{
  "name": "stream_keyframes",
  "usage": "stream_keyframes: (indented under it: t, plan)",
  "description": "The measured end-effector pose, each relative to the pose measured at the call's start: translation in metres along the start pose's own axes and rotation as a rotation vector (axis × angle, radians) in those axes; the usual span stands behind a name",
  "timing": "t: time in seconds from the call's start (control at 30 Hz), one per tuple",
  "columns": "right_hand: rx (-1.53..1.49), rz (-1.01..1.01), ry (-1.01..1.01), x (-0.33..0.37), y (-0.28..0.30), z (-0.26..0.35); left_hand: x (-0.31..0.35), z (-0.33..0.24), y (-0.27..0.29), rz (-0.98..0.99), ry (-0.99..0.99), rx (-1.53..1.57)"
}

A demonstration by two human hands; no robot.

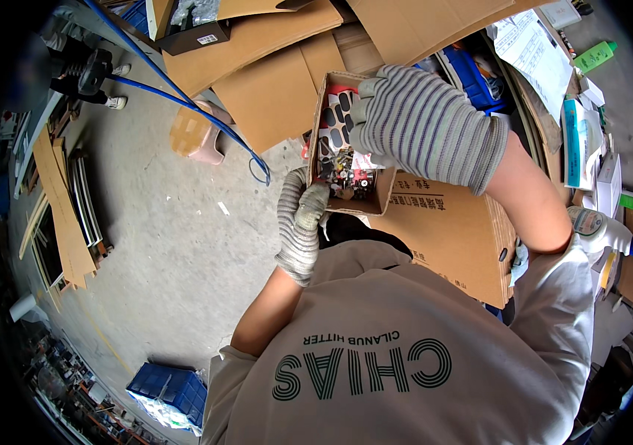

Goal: The person retrieves a small cardboard box from a cluttered shelf, walks to a workbench, and sorts through small hardware items inside. They pick up and examine several pieces, then return the box to the shelf and briefly rummage through another container.

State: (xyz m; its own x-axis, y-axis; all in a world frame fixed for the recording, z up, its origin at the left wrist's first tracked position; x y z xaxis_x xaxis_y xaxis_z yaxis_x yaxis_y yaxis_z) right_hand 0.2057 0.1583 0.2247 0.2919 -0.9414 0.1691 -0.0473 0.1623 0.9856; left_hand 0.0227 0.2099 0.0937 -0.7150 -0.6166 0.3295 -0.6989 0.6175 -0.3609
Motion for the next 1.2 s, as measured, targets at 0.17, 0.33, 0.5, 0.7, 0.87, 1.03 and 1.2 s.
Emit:
stream_keyframes:
  t: [0.17,0.33,0.5,0.7,0.87,1.03,1.2]
  plan:
    - [0.092,0.251,0.242,-0.019,0.006,0.022,-0.001,0.001,0.004,0.029,0.011,0.031]
    - [0.146,0.388,0.019,-0.024,-0.007,0.002,-0.001,-0.011,0.001,0.059,0.127,0.024]
    - [0.096,0.284,-0.032,-0.019,0.007,-0.003,0.004,-0.001,0.011,0.044,0.065,0.064]
    - [0.345,0.414,0.134,-0.023,0.01,0.011,0.003,0.001,0.013,0.185,0.14,0.022]
    - [0.378,0.323,0.346,-0.026,0.005,0.014,0.008,0.039,0.03,0.127,0.199,0.103]
    - [0.126,0.172,0.331,-0.043,-0.027,0.005,0.031,0.012,0.022,0.002,0.16,0.073]
    - [0.059,0.089,0.438,-0.063,-0.016,0.021,0.057,0.001,0.039,-0.115,0.142,0.012]
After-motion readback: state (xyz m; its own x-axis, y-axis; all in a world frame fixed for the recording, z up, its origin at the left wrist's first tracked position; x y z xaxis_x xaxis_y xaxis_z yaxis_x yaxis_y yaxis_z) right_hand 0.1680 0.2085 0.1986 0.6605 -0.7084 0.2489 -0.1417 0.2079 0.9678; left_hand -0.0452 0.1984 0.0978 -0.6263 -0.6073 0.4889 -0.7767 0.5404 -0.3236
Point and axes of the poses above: each hand's wrist, its own x-axis away from the middle knuckle, its own y-axis out of the back of the hand, z = x × y, the point moved 1 cm from there along -x, towards the middle knuckle, and after that the axes turned 6 degrees about y, right-handed, at the moved point
